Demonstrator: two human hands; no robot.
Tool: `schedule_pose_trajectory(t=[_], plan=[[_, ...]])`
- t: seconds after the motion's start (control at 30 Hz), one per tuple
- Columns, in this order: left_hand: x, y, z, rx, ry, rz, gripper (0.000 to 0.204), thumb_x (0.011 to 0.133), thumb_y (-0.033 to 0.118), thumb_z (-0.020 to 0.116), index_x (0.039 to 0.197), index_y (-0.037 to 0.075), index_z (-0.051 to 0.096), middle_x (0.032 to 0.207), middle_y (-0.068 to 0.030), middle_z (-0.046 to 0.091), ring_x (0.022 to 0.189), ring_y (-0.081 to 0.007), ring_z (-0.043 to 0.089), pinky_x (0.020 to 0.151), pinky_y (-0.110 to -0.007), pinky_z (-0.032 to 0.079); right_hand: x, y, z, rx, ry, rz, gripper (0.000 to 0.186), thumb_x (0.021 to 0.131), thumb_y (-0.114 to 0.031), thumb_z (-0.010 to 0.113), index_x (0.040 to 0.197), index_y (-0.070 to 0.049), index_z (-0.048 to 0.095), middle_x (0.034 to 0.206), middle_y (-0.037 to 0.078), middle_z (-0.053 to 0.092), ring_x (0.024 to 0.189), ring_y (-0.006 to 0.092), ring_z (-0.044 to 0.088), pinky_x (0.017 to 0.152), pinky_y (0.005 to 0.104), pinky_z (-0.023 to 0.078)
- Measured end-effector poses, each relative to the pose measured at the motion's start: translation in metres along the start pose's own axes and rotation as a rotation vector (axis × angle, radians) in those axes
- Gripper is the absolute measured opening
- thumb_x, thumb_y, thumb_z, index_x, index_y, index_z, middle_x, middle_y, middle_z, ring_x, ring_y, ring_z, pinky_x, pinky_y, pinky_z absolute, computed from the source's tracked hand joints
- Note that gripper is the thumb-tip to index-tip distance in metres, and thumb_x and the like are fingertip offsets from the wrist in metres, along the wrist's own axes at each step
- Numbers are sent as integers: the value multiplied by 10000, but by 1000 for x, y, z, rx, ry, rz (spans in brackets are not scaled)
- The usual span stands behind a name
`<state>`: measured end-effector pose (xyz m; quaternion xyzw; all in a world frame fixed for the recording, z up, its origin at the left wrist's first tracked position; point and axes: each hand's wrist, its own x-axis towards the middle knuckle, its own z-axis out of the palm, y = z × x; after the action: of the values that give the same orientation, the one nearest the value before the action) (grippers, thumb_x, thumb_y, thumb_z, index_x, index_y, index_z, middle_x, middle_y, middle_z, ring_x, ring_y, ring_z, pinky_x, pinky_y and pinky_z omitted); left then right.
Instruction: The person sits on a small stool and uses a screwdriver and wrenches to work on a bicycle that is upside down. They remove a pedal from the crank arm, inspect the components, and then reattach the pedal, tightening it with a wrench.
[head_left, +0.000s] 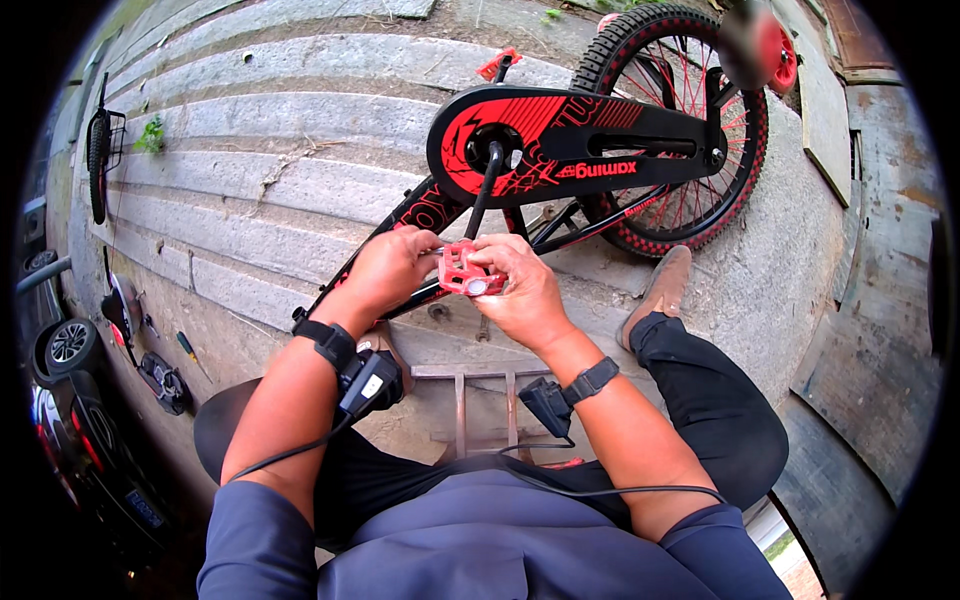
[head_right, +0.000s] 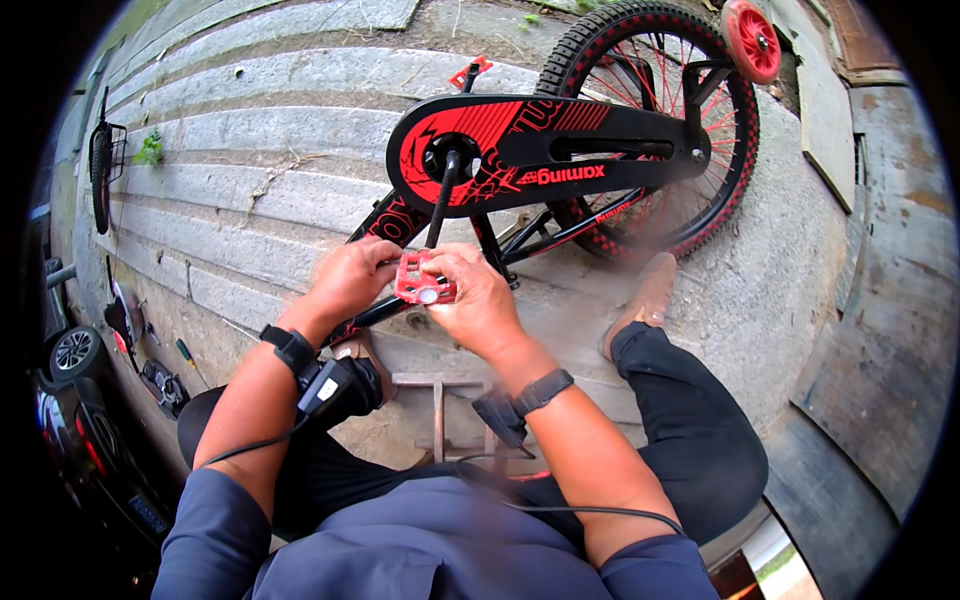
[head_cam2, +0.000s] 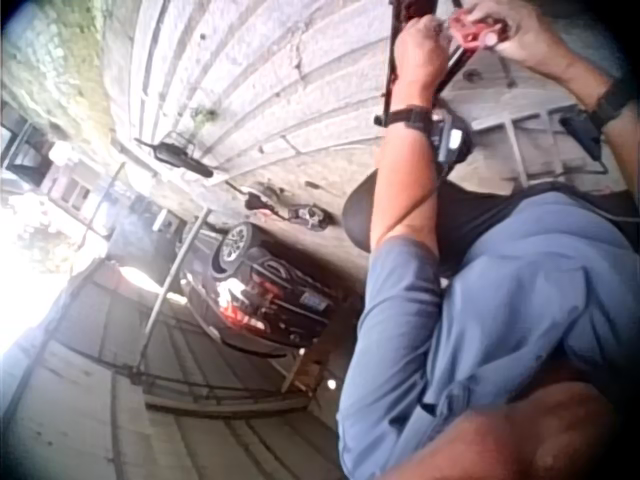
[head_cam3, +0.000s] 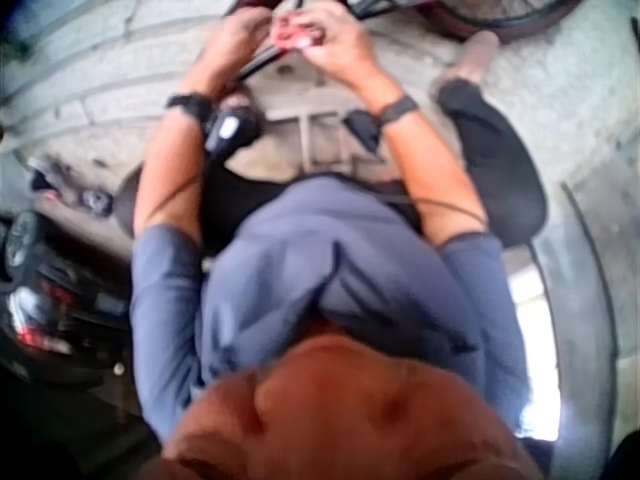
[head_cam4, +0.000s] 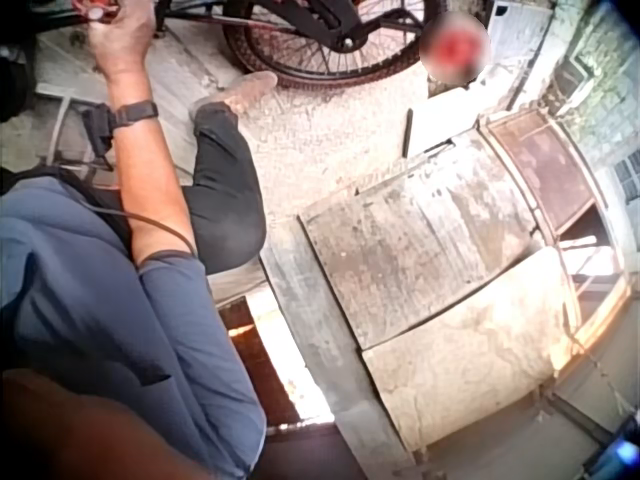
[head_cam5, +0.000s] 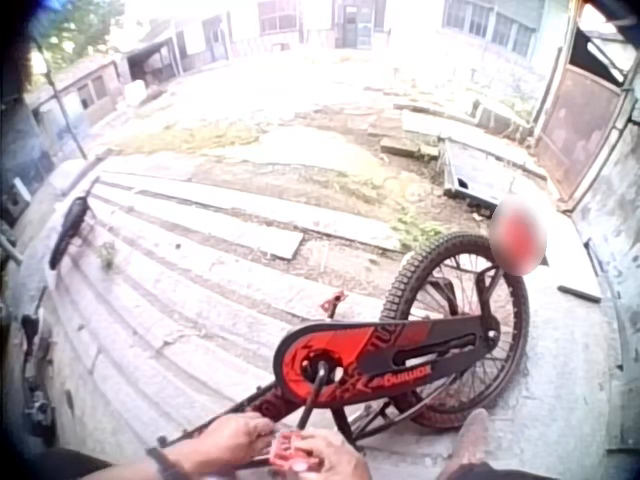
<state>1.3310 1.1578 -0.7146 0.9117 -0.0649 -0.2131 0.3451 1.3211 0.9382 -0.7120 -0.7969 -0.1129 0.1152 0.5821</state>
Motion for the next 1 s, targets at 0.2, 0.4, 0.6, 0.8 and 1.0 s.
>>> schedule_pose_trajectory(t=[0.2,0.4,0.6,0.8,1.0], plan=[[3,1,6,-9,-18,-38,181,871,166,685,1012,57,720,937,-163,696,894,-350,674,781,-422,539,0,1,0,-14,19,-16,362,681,-48,804,1008,-101,658,1100,91,662,1002,288,662,851,368,554],[-18,5,49,-339,76,-261,177,942,164,625,1054,41,684,968,-207,689,918,-370,675,794,-413,528,-4,0,1,-43,38,7,368,691,-53,792,1022,-105,641,1079,88,659,992,294,660,842,375,556],[-18,15,35,157,-89,-288,277,982,309,553,946,42,619,843,-233,686,809,-419,677,711,-519,531,-1,2,0,-109,21,-6,399,691,-120,813,1046,-106,631,1098,99,645,1002,310,648,867,387,547],[-24,6,51,108,-92,-278,349,992,372,530,938,35,604,821,-249,673,807,-445,663,704,-545,518,6,-10,-2,-199,-40,81,526,683,-258,863,1111,-92,606,1101,116,615,1030,327,624,893,401,528],[-25,5,48,-19,-90,-344,453,989,489,533,938,47,616,859,-223,684,846,-434,657,719,-512,504,28,6,-24,-98,-271,183,918,566,-422,939,1296,-63,514,1121,123,603,1088,247,624,932,371,520]])
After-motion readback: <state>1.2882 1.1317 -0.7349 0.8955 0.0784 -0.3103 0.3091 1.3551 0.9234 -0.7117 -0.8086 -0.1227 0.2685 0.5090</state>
